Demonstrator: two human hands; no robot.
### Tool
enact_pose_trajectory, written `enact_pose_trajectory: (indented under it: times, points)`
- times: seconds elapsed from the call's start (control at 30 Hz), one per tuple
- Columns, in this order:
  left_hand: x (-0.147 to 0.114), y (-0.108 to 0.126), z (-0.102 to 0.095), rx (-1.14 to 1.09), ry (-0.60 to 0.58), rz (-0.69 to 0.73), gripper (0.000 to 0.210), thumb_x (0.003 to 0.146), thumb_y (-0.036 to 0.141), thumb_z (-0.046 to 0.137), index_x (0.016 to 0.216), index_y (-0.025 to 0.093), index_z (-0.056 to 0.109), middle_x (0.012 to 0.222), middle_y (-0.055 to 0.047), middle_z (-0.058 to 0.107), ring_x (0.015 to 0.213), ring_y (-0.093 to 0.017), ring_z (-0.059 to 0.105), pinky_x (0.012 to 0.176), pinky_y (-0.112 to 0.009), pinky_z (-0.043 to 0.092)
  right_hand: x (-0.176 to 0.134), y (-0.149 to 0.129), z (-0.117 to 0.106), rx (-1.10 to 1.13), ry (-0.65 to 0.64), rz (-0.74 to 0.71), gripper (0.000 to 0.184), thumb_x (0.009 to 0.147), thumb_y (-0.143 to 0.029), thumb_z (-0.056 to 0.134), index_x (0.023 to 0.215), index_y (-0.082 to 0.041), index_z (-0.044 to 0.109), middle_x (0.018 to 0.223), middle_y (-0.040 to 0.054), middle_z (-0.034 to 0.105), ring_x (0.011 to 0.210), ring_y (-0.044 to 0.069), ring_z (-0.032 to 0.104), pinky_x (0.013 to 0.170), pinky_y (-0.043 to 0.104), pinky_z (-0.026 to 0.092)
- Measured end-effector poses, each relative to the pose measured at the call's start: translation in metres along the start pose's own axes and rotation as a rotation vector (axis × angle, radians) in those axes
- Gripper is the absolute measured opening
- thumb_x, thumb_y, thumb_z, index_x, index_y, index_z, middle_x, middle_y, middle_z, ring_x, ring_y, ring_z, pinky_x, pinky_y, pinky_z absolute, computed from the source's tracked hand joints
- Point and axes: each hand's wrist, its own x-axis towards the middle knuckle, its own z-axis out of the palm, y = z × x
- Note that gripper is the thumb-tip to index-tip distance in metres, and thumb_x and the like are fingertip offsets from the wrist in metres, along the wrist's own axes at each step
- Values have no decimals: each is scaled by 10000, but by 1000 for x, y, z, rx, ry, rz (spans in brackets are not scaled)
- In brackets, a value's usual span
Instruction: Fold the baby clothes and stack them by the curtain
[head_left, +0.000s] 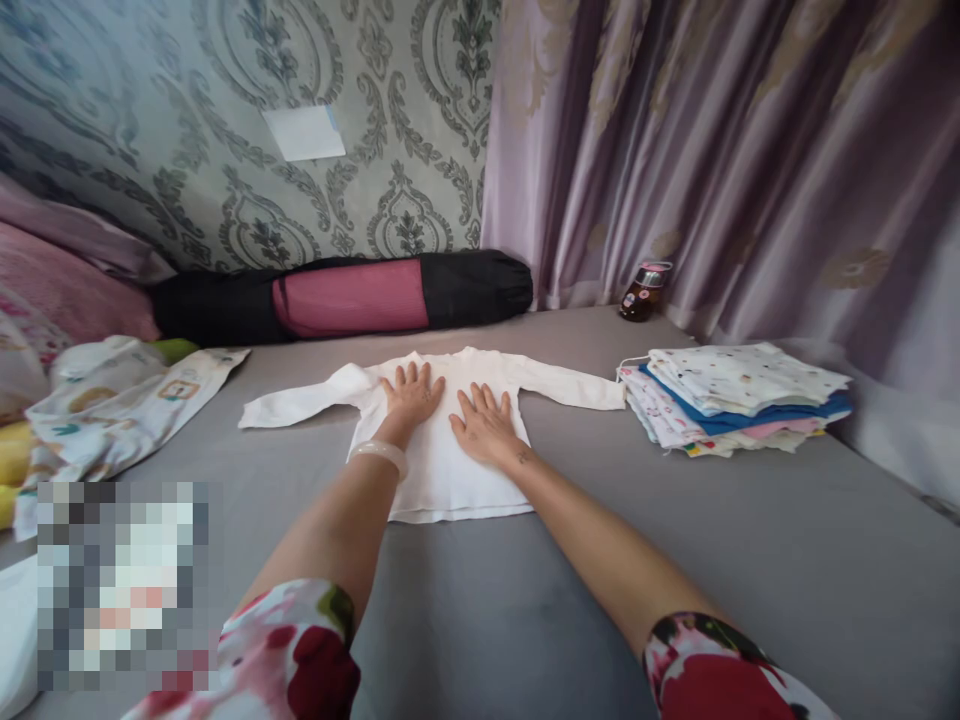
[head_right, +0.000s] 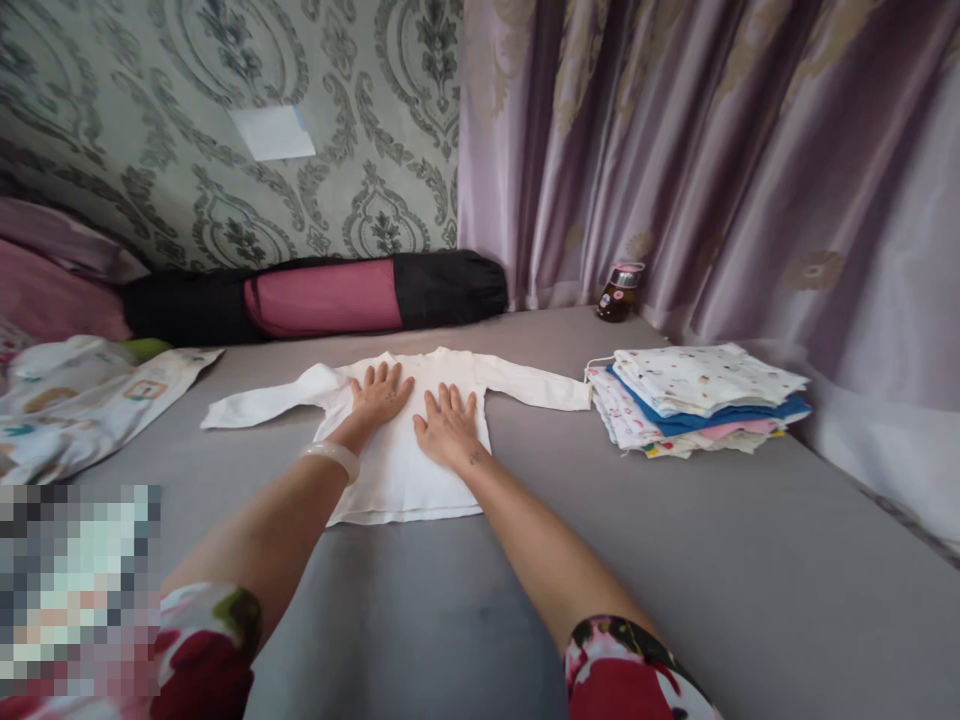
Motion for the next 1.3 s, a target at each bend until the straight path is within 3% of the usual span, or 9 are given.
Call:
enact_pose_trajectory:
  times: [0.3,0.43,0.5,0.57,0.67,0.8,1.0,1.1,1.3]
  points:
    - [3,1,2,3,-25,-20,683,926,547,169,1502,192,267,1580,-110,226,1443,-363,164,1109,-654,128,0,14,-10,129,-47,-61,549,958,-443,374,1450,-200,393,1571,113,239,1455,271,147,1152,537,56]
    - [5,0,4,13,-20,-22,684,921,555,165,1497,202,276,1579,-110,231,1441,-360,170,1108,-651,132,12,34,-27,346,-23,-79,421,941,-294,427,1340,-211,534,1438,66,488,1332,177,424,1114,347,282]
    - [6,-1,5,14,-20,-17,685,918,561,161,1494,211,283,1578,-107,236,1440,-355,173,1110,-646,135,19,47,-35,472,81,-5,389,953,-249,369,1274,-224,589,1285,27,626,1160,135,579,993,256,404]
    - [6,-1,4,13,-27,-15,688,916,564,154,1492,213,285,1579,-104,233,1439,-356,171,1109,-647,135,23,62,-39,519,209,111,400,958,-237,318,1214,-217,624,1174,14,683,1048,127,632,904,225,448]
    - [5,0,3,13,-29,-15,686,916,563,152,1490,213,290,1579,-103,233,1438,-354,174,1106,-650,138,24,85,-42,427,361,337,423,942,-217,295,1190,-203,637,1151,31,688,1058,146,616,888,227,438]
    - [4,1,1,15,-17,-16,679,918,556,155,1484,213,305,1572,-108,251,1432,-350,193,1106,-645,151,18,107,-40,274,429,550,443,912,-176,303,1217,-168,624,1205,93,654,1120,198,575,938,276,389]
    - [4,0,2,16,-19,-10,687,913,561,146,1484,212,299,1572,-109,250,1431,-351,192,1106,-647,146,7,122,-31,121,535,629,424,841,-112,360,1156,-145,642,1201,144,628,1199,263,486,1058,469,223]
    - [4,0,2,13,-28,-14,689,911,563,144,1485,213,295,1577,-107,237,1434,-351,182,1108,-643,141,3,127,-33,77,520,669,442,803,-80,359,1133,-142,646,1207,163,609,1233,280,435,1079,541,140]
    - [4,1,1,4,-32,-16,680,910,556,150,1477,219,313,1576,-106,240,1437,-357,176,1108,-651,129,0,132,-38,-33,517,789,429,824,-126,357,1145,-115,641,1253,207,555,1268,337,372,1061,602,99]
